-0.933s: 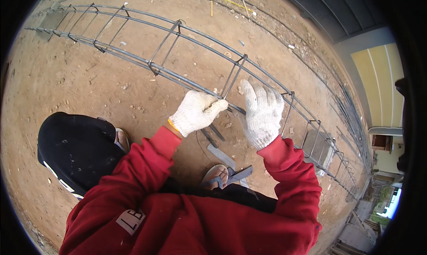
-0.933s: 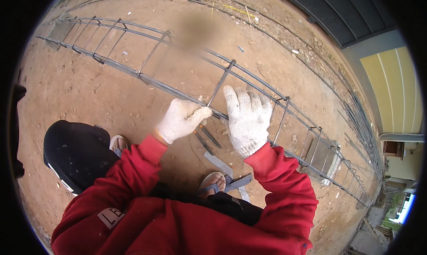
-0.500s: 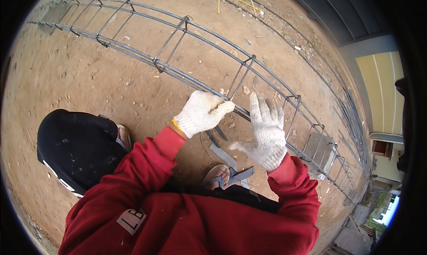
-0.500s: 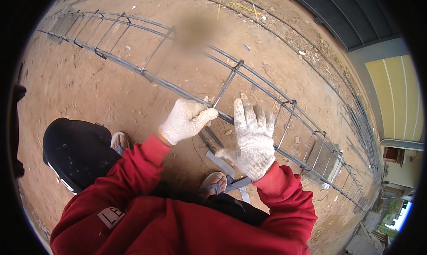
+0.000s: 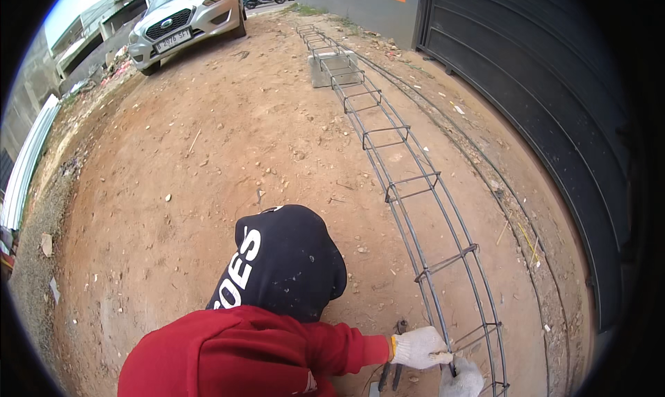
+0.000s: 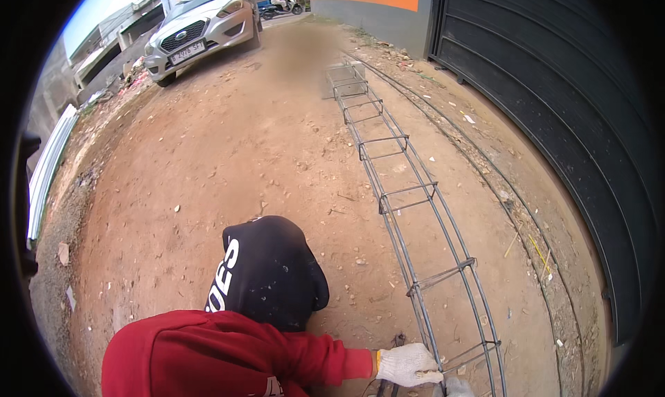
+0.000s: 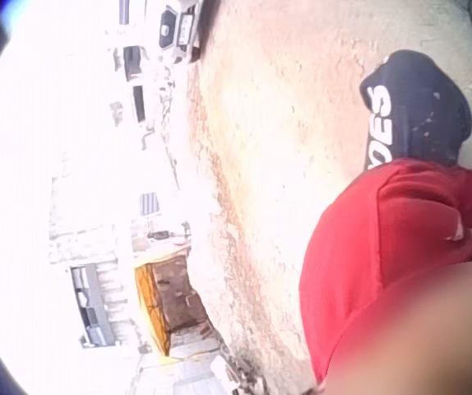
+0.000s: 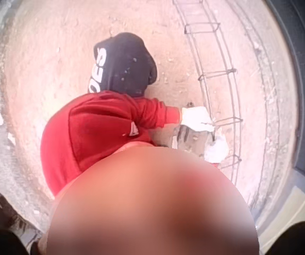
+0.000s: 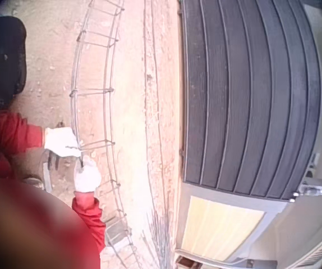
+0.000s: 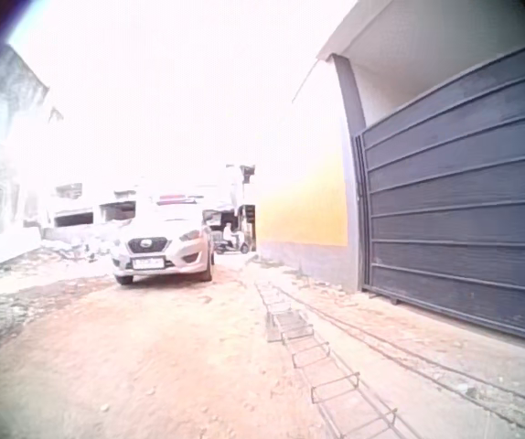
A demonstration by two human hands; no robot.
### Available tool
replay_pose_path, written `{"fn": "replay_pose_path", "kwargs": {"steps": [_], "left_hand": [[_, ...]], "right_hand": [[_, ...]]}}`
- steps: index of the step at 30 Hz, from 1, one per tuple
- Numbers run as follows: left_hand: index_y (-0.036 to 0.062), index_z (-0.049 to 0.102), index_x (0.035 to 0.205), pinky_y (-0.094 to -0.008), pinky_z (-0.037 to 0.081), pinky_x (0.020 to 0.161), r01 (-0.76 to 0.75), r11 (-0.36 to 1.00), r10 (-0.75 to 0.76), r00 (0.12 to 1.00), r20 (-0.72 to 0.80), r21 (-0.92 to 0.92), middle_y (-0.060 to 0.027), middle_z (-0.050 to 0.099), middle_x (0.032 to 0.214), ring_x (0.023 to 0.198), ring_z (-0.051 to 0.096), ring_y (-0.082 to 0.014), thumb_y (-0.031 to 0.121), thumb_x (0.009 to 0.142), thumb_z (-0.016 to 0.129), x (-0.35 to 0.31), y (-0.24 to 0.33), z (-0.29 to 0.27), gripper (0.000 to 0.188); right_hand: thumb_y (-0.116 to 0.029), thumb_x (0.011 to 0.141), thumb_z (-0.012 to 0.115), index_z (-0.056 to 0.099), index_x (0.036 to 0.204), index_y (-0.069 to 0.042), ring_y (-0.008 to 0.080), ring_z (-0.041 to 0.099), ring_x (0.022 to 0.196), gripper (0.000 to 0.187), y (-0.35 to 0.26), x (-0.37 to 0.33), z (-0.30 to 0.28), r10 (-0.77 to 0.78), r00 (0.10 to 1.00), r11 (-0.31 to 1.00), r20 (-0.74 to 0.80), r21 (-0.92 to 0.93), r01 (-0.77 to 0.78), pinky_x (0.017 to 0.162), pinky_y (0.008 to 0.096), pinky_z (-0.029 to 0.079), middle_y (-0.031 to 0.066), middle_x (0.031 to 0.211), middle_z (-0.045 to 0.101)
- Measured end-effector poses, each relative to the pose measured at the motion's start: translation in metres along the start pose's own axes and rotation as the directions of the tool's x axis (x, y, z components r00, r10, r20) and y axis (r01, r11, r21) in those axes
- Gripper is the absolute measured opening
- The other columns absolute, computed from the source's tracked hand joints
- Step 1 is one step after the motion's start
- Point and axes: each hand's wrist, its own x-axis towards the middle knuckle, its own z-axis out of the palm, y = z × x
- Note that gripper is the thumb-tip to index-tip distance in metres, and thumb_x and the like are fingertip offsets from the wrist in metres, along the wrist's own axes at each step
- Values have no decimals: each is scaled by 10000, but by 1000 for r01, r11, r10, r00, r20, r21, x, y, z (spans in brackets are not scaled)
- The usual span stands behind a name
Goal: The person assembles a rebar cage by tying intersecting steel bars with wire using pliers. They repeatedly wrap wire around bar intersections and twist it tight to secure the joints along the length of the cage.
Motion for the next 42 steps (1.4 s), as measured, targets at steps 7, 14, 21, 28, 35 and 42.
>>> {"fn": "replay_pose_path", "kwargs": {"steps": [7, 14, 21, 28, 35, 42], "left_hand": [[-13, 643, 707, -510, 434, 577, -25, 998, 17, 989, -147, -50, -273, 580, 682, 613, 564, -468, 367, 957, 515, 2, -8, 19, 473], [52, 647, 632, -464, 414, 466, -159, 986, 165, 914, -370, 48, -199, 567, 580, 495, 552, -391, 400, 953, 548, 7, -14, 29, 485], [47, 633, 714, -475, 415, 486, -155, 983, 179, 926, -333, 100, -219, 568, 603, 502, 537, -400, 418, 983, 505, 9, -16, 25, 476], [15, 656, 736, -500, 461, 548, -16, 991, 60, 943, -328, 135, -240, 611, 667, 596, 594, -436, 365, 928, 536, 13, -16, 30, 416], [67, 652, 710, -482, 496, 566, 35, 999, -33, 987, -158, 10, -160, 633, 690, 633, 640, -376, 404, 968, 537, 4, -7, 19, 440], [43, 653, 927, -452, 541, 623, -95, 994, 104, 980, -172, 59, -182, 672, 823, 719, 670, -366, 315, 943, 603, 1, -12, 13, 277]], "right_hand": [[-87, 932, 673, 727, 1031, -24, 130, 608, 734, 130, 59, 19, -34, 20, 872, 736, 490, 583, -344, 684, 282, 489, 8, 850, 693], [-179, 949, 676, 731, 1056, -31, 161, 609, 758, 191, 41, 57, -21, -92, 677, 771, 730, 482, -415, 708, 319, 498, 52, 875, 680], [-168, 924, 698, 741, 1003, -8, 221, 631, 864, 184, 5, 98, 5, -166, 712, 804, 682, 512, -303, 765, 354, 505, 101, 993, 677], [-158, 900, 720, 750, 950, 15, 280, 652, 970, 183, 5, 98, -2, -204, 775, 780, 598, 577, -240, 822, 389, 512, 150, 1111, 673], [-124, 828, 780, 751, 917, 23, 325, 681, 980, 175, 67, 47, 10, -284, 860, 754, 423, 652, -72, 847, 401, 519, 215, 1094, 701], [-208, 827, 739, 760, 929, -89, 361, 666, 767, 158, 52, 40, -7, -208, 975, 960, 74, 207, 189, 663, 403, 525, 138, 826, 682]]}}
